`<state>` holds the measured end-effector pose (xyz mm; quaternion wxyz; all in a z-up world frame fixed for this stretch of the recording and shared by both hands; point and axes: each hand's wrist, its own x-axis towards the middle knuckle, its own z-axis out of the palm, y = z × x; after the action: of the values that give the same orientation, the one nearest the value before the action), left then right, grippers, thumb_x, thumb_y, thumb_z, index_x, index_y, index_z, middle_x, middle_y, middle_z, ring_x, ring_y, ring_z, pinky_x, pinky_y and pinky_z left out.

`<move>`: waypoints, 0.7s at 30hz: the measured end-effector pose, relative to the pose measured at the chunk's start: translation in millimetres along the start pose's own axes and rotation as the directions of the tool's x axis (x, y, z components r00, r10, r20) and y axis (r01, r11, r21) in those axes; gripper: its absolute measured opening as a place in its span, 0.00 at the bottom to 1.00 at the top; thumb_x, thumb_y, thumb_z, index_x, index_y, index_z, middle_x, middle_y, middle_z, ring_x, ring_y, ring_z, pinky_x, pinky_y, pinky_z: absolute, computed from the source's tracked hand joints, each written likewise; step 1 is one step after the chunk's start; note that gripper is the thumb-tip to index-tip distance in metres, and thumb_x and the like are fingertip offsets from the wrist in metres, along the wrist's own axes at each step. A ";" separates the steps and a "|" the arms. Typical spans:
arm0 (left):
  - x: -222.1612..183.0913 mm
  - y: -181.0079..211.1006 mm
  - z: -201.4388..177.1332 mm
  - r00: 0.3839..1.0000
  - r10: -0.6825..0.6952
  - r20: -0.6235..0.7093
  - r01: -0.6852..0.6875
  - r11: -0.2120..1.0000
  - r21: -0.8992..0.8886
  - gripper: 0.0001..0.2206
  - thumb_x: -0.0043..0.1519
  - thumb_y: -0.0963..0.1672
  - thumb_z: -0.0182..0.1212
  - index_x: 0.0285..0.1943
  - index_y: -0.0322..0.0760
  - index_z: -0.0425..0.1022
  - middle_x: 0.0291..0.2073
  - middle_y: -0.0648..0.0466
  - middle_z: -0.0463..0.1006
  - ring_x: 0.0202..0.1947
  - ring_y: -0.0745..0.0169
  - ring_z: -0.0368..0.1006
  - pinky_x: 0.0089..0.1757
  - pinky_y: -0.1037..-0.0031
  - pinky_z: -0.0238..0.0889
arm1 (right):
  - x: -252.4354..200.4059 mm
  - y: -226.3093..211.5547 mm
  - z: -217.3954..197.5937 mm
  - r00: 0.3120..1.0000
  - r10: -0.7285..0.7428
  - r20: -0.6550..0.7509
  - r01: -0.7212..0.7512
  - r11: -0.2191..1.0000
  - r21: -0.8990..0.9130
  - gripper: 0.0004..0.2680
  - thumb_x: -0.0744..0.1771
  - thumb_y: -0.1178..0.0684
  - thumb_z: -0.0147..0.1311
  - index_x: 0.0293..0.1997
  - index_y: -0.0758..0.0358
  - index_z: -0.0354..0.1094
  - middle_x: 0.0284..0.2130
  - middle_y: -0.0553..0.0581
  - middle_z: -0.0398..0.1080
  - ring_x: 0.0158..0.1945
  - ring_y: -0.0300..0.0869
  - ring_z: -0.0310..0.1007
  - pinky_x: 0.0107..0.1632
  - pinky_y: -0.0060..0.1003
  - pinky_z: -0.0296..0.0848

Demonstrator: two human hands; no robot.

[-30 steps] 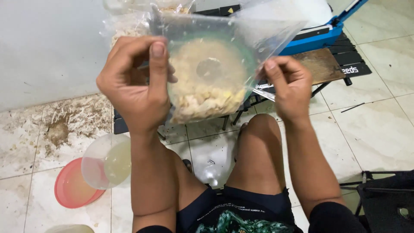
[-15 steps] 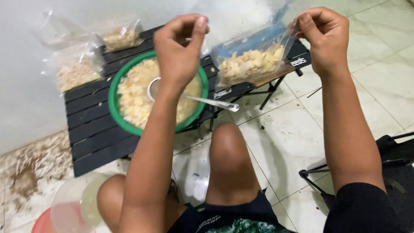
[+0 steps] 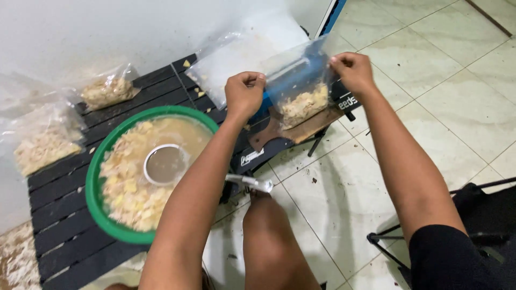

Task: The person scoops pieces of dried fruit from a bowl using a mesh strainer and transfers them into a plastic bag, then uses a heat sealer to close the bag.

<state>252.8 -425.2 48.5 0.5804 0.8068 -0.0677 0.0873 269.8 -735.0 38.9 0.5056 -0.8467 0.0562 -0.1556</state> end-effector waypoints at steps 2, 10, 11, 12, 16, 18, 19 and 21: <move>17.2 -12.6 1.8 0.998 0.046 -0.050 -0.044 0.998 0.045 0.10 0.64 0.48 0.62 0.43 0.41 0.84 0.40 0.51 0.84 0.43 0.51 0.80 0.45 0.54 0.82 | 33.9 20.8 21.2 0.982 -0.190 0.005 0.190 0.980 -0.061 0.06 0.69 0.48 0.65 0.39 0.56 0.81 0.41 0.52 0.81 0.44 0.38 0.80 0.46 0.37 0.78; 55.6 -13.4 -19.9 0.977 -0.187 -0.100 0.194 0.979 0.064 0.12 0.66 0.45 0.59 0.28 0.46 0.66 0.23 0.57 0.64 0.26 0.61 0.61 0.36 0.63 0.72 | 68.4 -2.3 79.4 0.999 -0.031 -0.038 0.013 0.913 -0.408 0.08 0.70 0.45 0.58 0.34 0.50 0.80 0.32 0.48 0.78 0.33 0.45 0.73 0.28 0.46 0.69; 57.9 -16.5 -21.9 0.976 -0.194 -0.101 0.203 0.976 0.079 0.26 0.67 0.43 0.58 0.16 0.49 0.47 0.15 0.59 0.47 0.19 0.66 0.46 0.35 0.69 0.69 | 67.9 -6.7 83.9 0.999 0.000 -0.033 -0.016 0.875 -0.484 0.09 0.70 0.44 0.58 0.35 0.50 0.80 0.33 0.48 0.79 0.33 0.48 0.75 0.24 0.47 0.68; 60.6 -16.4 -21.6 0.975 -0.200 -0.101 0.208 0.975 0.079 0.26 0.67 0.43 0.58 0.16 0.49 0.47 0.15 0.59 0.47 0.19 0.66 0.46 0.35 0.69 0.69 | 71.9 -2.6 88.3 1.000 0.003 -0.029 -0.017 0.874 -0.486 0.09 0.70 0.44 0.58 0.35 0.50 0.80 0.33 0.48 0.79 0.33 0.48 0.75 0.24 0.47 0.68; 75.1 -29.0 -20.0 0.913 -0.401 -0.080 0.407 0.910 0.084 0.26 0.63 0.41 0.58 0.17 0.49 0.43 0.15 0.57 0.50 0.36 0.62 0.62 0.26 0.66 0.48 | 80.5 2.9 103.4 0.998 -0.047 -0.048 0.006 0.778 -0.628 0.06 0.68 0.48 0.62 0.33 0.52 0.82 0.27 0.52 0.79 0.30 0.51 0.77 0.24 0.46 0.73; 81.0 -36.1 -19.4 0.907 -0.414 -0.081 0.421 0.898 0.126 0.24 0.62 0.40 0.55 0.17 0.49 0.44 0.15 0.60 0.42 0.22 0.67 0.36 0.28 0.64 0.38 | 79.8 2.8 104.1 0.996 -0.059 -0.065 0.001 0.748 -0.664 0.05 0.67 0.50 0.63 0.32 0.52 0.83 0.26 0.53 0.79 0.29 0.52 0.78 0.24 0.46 0.75; 81.6 -37.3 -19.3 0.875 -0.478 -0.077 0.484 0.865 0.130 0.21 0.56 0.38 0.53 0.18 0.48 0.44 0.16 0.59 0.43 0.23 0.67 0.36 0.29 0.62 0.35 | 77.9 4.2 101.9 0.985 -0.145 -0.090 0.056 0.771 -0.635 0.05 0.67 0.48 0.64 0.39 0.55 0.82 0.34 0.55 0.80 0.36 0.54 0.79 0.29 0.50 0.77; 87.0 -42.7 -18.8 0.841 -0.536 -0.072 0.541 0.830 0.134 0.18 0.51 0.37 0.51 0.19 0.47 0.43 0.17 0.58 0.45 0.25 0.68 0.37 0.31 0.60 0.32 | 70.5 -6.8 90.9 0.966 -0.231 -0.120 0.113 0.786 -0.607 0.10 0.67 0.46 0.64 0.47 0.57 0.81 0.41 0.57 0.81 0.42 0.56 0.80 0.34 0.55 0.80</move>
<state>345.4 -394.5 33.9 0.5208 0.8326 0.1780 -0.0623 365.2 -673.3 19.4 0.1903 -0.9454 0.0720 -0.2548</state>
